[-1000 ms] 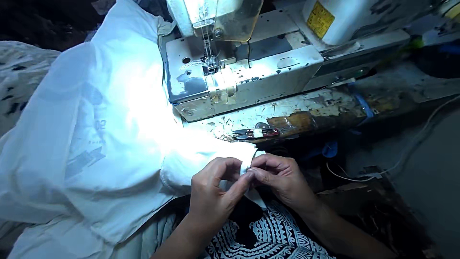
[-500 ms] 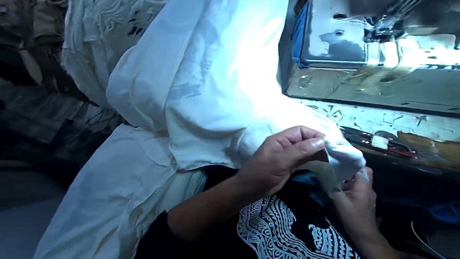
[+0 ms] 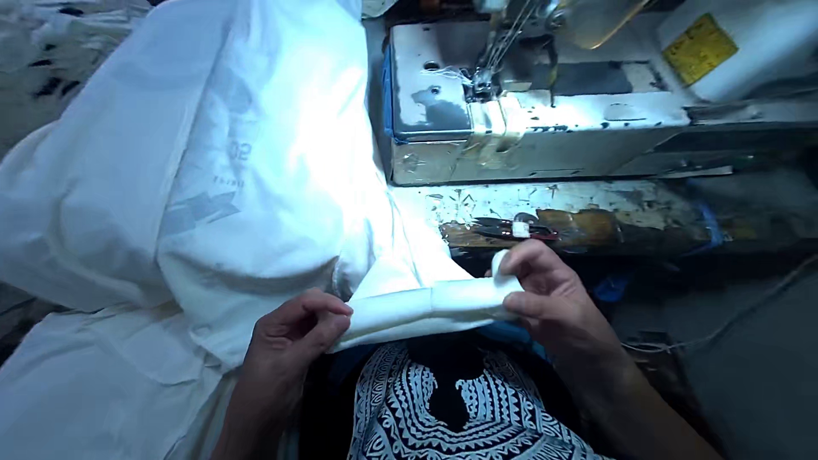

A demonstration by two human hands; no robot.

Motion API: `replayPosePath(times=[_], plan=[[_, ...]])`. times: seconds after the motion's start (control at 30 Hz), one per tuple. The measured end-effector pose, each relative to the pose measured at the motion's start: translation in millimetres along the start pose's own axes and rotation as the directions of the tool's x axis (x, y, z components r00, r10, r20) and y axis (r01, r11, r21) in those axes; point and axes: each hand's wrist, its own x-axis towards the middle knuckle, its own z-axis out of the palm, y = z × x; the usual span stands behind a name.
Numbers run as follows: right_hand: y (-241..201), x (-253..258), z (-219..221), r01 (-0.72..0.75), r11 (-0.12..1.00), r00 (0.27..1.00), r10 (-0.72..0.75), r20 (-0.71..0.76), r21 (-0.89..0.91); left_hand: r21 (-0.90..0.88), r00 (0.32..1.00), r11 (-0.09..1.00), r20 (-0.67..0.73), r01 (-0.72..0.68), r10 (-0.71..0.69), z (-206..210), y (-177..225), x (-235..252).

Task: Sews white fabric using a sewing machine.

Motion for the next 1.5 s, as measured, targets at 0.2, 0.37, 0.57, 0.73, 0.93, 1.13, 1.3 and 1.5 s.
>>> replayPosePath(times=[0.2,0.37,0.57,0.73,0.93,1.13,1.3,1.5], plan=[[6,-15,18,0.284,0.544,0.876,-0.482,-0.017,-0.79,0.53,0.908,0.79,-0.082,-0.309,0.41,21,14,-14],[-2,-11,14,0.358,0.386,0.826,-0.556,0.095,-0.85,0.532,0.857,0.763,-0.125,-0.367,0.5,29,11,3],[-23,24,13,0.326,0.858,0.941,-0.334,0.053,-0.396,0.448,0.889,0.786,0.047,-0.426,0.455,54,91,118],[-6,75,-11,0.034,0.999,0.968,-0.031,-0.251,0.004,0.805,0.904,0.412,0.361,-0.427,0.231,85,55,266],[-6,116,-22,0.079,0.993,0.949,-0.102,-0.298,-0.09,0.736,0.704,0.201,0.475,-0.647,0.528,63,-58,387],[-1,113,-21,0.072,0.969,0.935,-0.149,-0.322,-0.238,0.737,0.699,0.239,0.408,-0.632,0.588,75,-49,389],[-8,99,-28,0.083,0.754,0.918,-0.313,-0.245,-0.652,0.929,0.976,0.302,0.204,-0.216,0.071,114,57,325],[-17,90,-33,0.177,0.254,0.726,-0.686,-0.048,-0.951,0.755,0.836,0.382,0.396,-0.532,0.38,73,47,227]])
